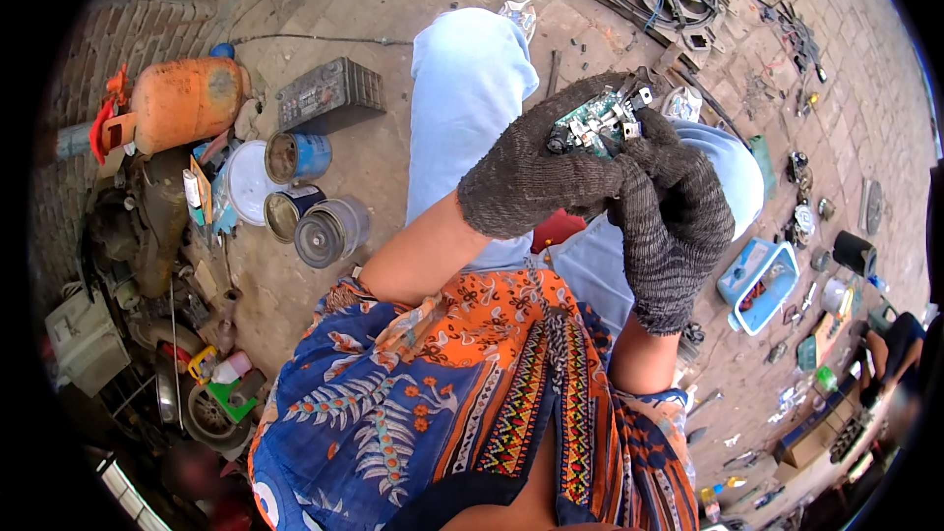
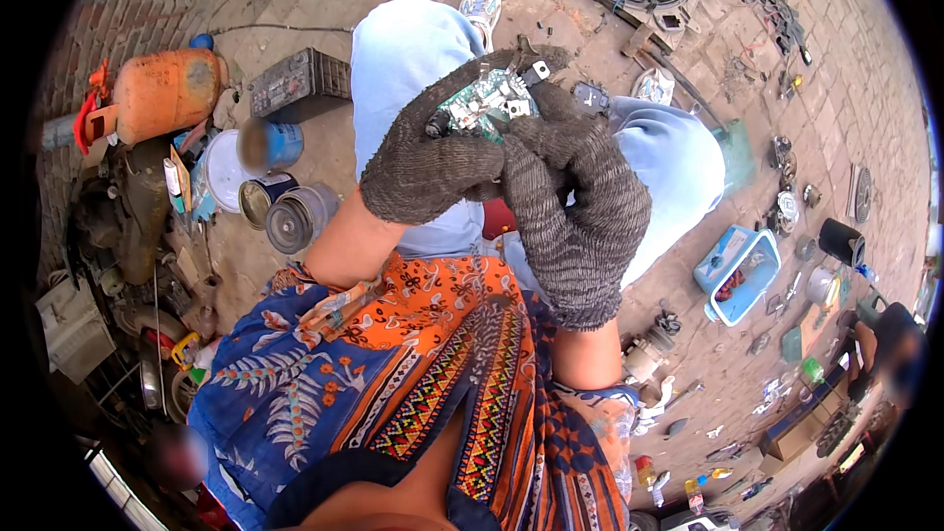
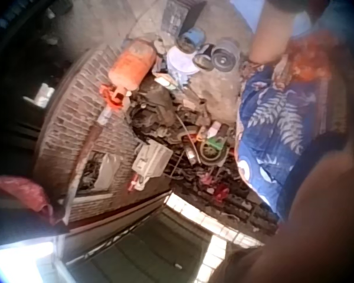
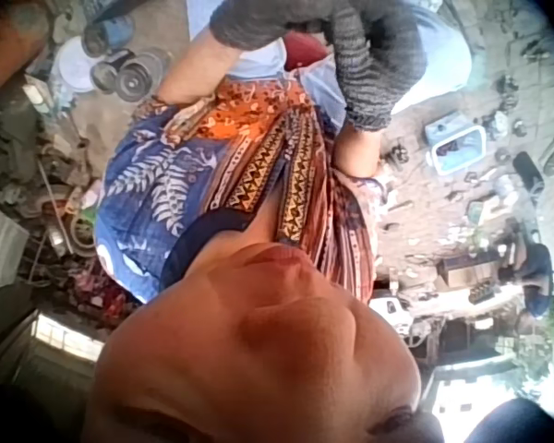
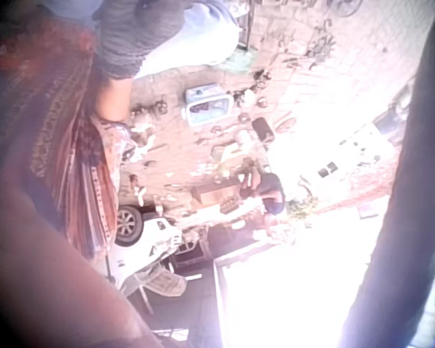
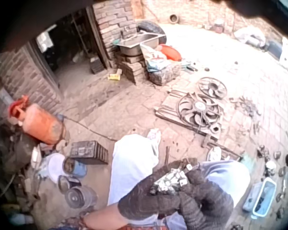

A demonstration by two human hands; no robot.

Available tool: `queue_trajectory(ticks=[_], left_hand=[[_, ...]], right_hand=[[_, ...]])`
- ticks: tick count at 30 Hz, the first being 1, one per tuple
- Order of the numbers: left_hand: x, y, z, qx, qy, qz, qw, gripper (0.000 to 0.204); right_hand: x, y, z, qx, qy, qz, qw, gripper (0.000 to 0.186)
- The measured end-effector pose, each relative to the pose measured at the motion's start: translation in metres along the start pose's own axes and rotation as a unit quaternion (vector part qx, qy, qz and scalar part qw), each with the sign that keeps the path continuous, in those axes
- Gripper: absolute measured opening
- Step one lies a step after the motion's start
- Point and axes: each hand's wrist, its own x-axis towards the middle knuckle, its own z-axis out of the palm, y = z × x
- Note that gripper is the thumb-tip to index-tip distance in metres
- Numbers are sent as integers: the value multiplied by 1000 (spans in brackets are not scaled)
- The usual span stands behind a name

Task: The person sits on the floor in a cluttered workshop and uses a screwdriver to manipulate components on a small green circuit board. They repeatedly probe and adjust parts on the board, turning it over to inspect both sides.

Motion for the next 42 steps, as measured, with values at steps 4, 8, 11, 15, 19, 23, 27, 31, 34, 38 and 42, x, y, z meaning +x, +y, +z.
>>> queue_trajectory(ticks=[4,8,11,15,19,23,27,31,34,38,42], left_hand=[[5,-5,4,2,29,26,999,66],[4,-5,-4,9,26,5,1000,66],[2,2,1,-8,23,-28,999,65],[8,-7,6,19,61,13,998,66],[4,-6,3,3,57,-1,998,67],[4,-6,1,-21,54,-20,998,68],[8,-7,-2,39,62,4,997,66],[7,-5,2,27,68,1,997,66],[9,-8,2,12,60,0,998,66],[10,-10,-2,32,71,-8,997,66],[8,-6,4,17,64,-12,998,67]], right_hand=[[2,13,4,-17,9,-60,998,20],[6,5,0,-38,2,-61,997,18],[10,9,-11,-75,-47,-42,995,19],[7,9,-1,-44,25,-36,998,18],[10,8,-9,-34,-23,-23,999,17],[11,12,-11,-10,-40,-1,999,18],[14,7,-2,-90,5,-47,995,16],[15,11,-9,-35,-39,-8,999,14],[15,10,-10,-72,-28,-39,996,13],[15,2,-6,-112,10,-58,992,14],[17,9,-12,-32,-42,-6,999,14]])
